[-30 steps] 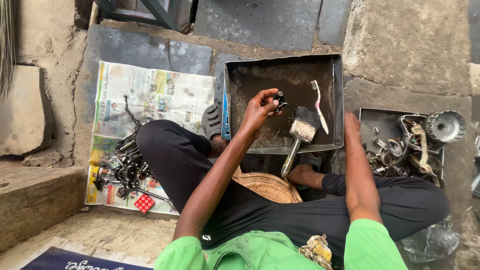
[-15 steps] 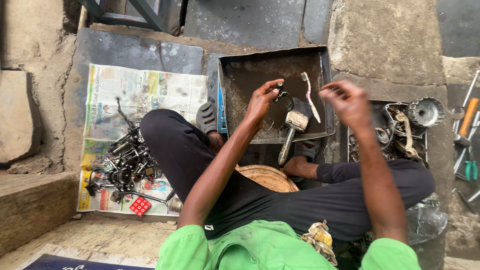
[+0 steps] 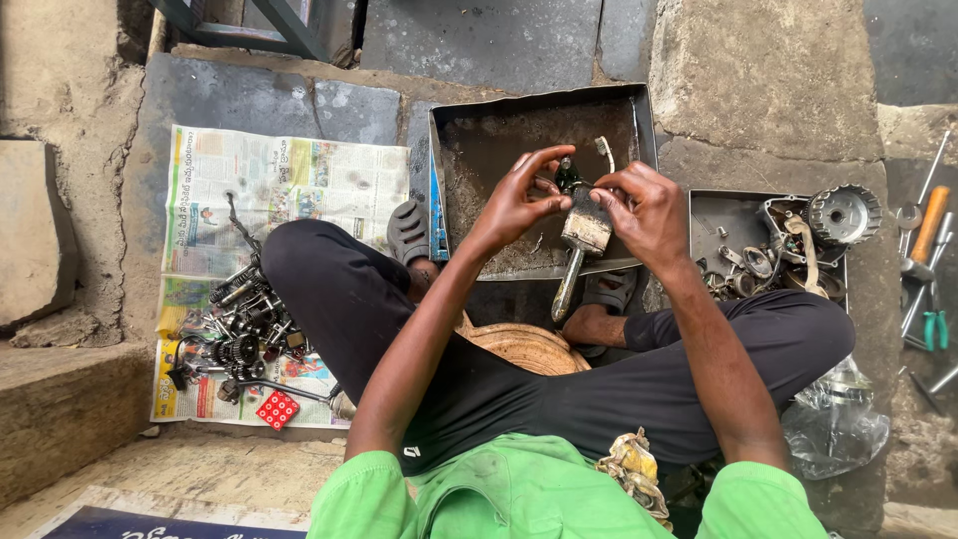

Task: The person sits on the ground and cleans small mechanical parts. They pour liquid from a bottle onto a part, scrub it with a toothbrush, and place it aside. This process is repeated for several parts.

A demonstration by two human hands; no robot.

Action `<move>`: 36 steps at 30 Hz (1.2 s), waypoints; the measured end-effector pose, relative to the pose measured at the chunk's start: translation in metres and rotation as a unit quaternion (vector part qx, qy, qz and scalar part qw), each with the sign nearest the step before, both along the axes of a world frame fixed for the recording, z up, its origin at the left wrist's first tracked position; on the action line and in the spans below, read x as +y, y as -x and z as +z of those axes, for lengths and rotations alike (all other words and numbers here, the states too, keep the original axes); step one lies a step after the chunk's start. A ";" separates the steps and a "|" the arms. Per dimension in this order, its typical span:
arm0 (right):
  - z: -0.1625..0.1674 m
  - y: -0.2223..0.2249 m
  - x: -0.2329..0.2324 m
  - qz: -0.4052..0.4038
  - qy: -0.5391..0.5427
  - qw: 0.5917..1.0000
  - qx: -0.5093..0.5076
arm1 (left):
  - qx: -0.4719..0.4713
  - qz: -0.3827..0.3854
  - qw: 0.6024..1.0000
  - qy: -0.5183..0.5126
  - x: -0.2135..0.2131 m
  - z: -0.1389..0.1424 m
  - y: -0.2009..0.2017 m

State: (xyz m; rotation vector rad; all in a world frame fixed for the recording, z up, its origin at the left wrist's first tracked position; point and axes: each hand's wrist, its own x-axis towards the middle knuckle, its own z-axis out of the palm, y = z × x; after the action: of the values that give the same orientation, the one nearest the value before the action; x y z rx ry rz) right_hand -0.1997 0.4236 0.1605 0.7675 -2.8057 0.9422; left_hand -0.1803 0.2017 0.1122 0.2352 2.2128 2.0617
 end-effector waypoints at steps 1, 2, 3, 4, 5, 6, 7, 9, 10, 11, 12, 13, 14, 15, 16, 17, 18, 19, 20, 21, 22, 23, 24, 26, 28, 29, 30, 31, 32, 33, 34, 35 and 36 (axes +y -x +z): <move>0.003 0.000 -0.001 0.003 0.003 1.000 0.000 | 0.025 0.015 0.999 0.031 0.002 0.001 0.000; 0.007 -0.001 -0.002 0.006 0.006 1.000 0.000 | 0.049 0.031 0.996 0.062 0.003 0.001 0.000; 0.011 -0.003 -0.003 0.008 0.013 1.000 -0.003 | 0.073 0.047 0.992 0.092 0.005 0.000 -0.001; 0.015 -0.004 -0.004 0.012 0.021 1.000 -0.004 | 0.133 0.054 0.983 0.116 0.006 -0.001 -0.002; 0.020 -0.007 -0.005 0.016 0.028 0.999 -0.006 | 0.192 0.061 0.970 0.138 0.007 -0.003 -0.003; 0.025 -0.009 -0.005 0.014 0.043 0.999 -0.019 | 0.251 0.067 0.952 0.161 0.008 -0.005 -0.003; 0.031 -0.011 -0.006 0.013 0.059 0.998 -0.032 | 0.262 0.070 0.952 0.143 0.008 -0.006 -0.004; 0.041 -0.014 -0.006 0.007 0.086 0.995 -0.052 | 0.286 0.075 0.949 0.108 0.008 -0.008 -0.004; 0.046 -0.016 -0.006 0.003 0.097 0.994 -0.057 | 0.297 0.083 0.945 0.109 0.008 -0.008 -0.004; 0.050 -0.017 -0.006 -0.001 0.109 0.992 -0.062 | 0.308 0.091 0.941 0.109 0.008 -0.007 -0.004; 0.053 -0.017 -0.006 -0.002 0.110 0.992 -0.065 | 0.319 0.099 0.936 0.110 0.008 -0.006 -0.004; 0.056 -0.018 -0.006 -0.002 0.112 0.991 -0.067 | 0.325 0.099 0.931 0.133 0.008 -0.005 -0.005; 0.059 -0.019 -0.006 -0.003 0.112 0.991 -0.070 | 0.331 0.100 0.926 0.155 0.009 -0.003 -0.005; 0.060 -0.019 -0.006 -0.004 0.114 0.991 -0.069 | 0.336 0.101 0.919 0.178 0.009 -0.001 -0.006; 0.062 -0.020 -0.006 -0.005 0.115 0.991 -0.067 | 0.345 0.104 0.915 0.183 0.009 0.000 -0.007; 0.063 -0.021 -0.006 -0.006 0.116 0.991 -0.066 | 0.353 0.107 0.910 0.188 0.009 0.002 -0.008; 0.063 -0.021 -0.006 -0.005 0.113 0.991 -0.067 | 0.360 0.111 0.906 0.193 0.009 0.003 -0.009; 0.063 -0.022 -0.006 -0.004 0.109 0.992 -0.067 | 0.357 0.108 0.907 0.196 0.009 0.005 -0.009; 0.063 -0.023 -0.006 -0.003 0.106 0.992 -0.068 | 0.354 0.105 0.908 0.199 0.009 0.005 -0.010; 0.063 -0.023 -0.006 -0.003 0.107 0.992 -0.068 | 0.351 0.102 0.909 0.201 0.009 0.006 -0.011; 0.063 -0.023 -0.006 -0.004 0.107 0.992 -0.069 | 0.363 0.106 0.903 0.202 0.009 0.006 -0.011; 0.063 -0.023 -0.006 -0.005 0.108 0.992 -0.070 | 0.376 0.111 0.898 0.201 0.009 0.005 -0.011; 0.063 -0.023 -0.006 -0.006 0.111 0.991 -0.070 | 0.387 0.116 0.892 0.201 0.009 0.004 -0.012; 0.063 -0.022 -0.006 -0.008 0.119 0.990 -0.071 | 0.367 0.108 0.898 0.217 0.010 0.001 -0.013; 0.063 -0.021 -0.005 -0.016 0.113 0.990 -0.080 | 0.358 0.103 0.899 0.231 0.011 -0.003 -0.012; 0.063 -0.021 -0.004 -0.019 0.110 0.990 -0.086 | 0.358 0.103 0.897 0.236 0.011 -0.005 -0.012; 0.062 -0.021 -0.003 -0.012 0.115 0.990 -0.075 | 0.359 0.102 0.896 0.241 0.011 -0.006 -0.011; 0.062 -0.022 -0.001 -0.005 0.120 0.991 -0.065 | 0.380 0.110 0.880 0.262 0.010 -0.008 -0.010; 0.061 -0.023 0.000 0.003 0.125 0.991 -0.055 | 0.401 0.118 0.864 0.282 0.009 -0.008 -0.009; 0.060 -0.024 0.001 0.015 0.124 0.992 -0.032 | 0.422 0.126 0.846 0.301 0.008 -0.008 -0.007; 0.060 -0.025 0.002 0.027 0.122 0.992 -0.010 | 0.467 0.139 0.819 0.303 0.006 -0.007 -0.006; 0.059 -0.027 0.002 0.040 0.121 0.992 0.012 | 0.511 0.150 0.790 0.304 0.003 -0.004 -0.004; 0.060 -0.029 0.002 0.048 0.124 0.991 0.016 | 0.553 0.161 0.759 0.304 -0.001 -0.001 -0.004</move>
State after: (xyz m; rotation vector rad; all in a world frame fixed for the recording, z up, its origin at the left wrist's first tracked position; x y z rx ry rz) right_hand -0.1707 0.4260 0.2204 0.8772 -2.5766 1.2522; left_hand -0.1758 0.2007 0.1112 1.3656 3.6456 1.1825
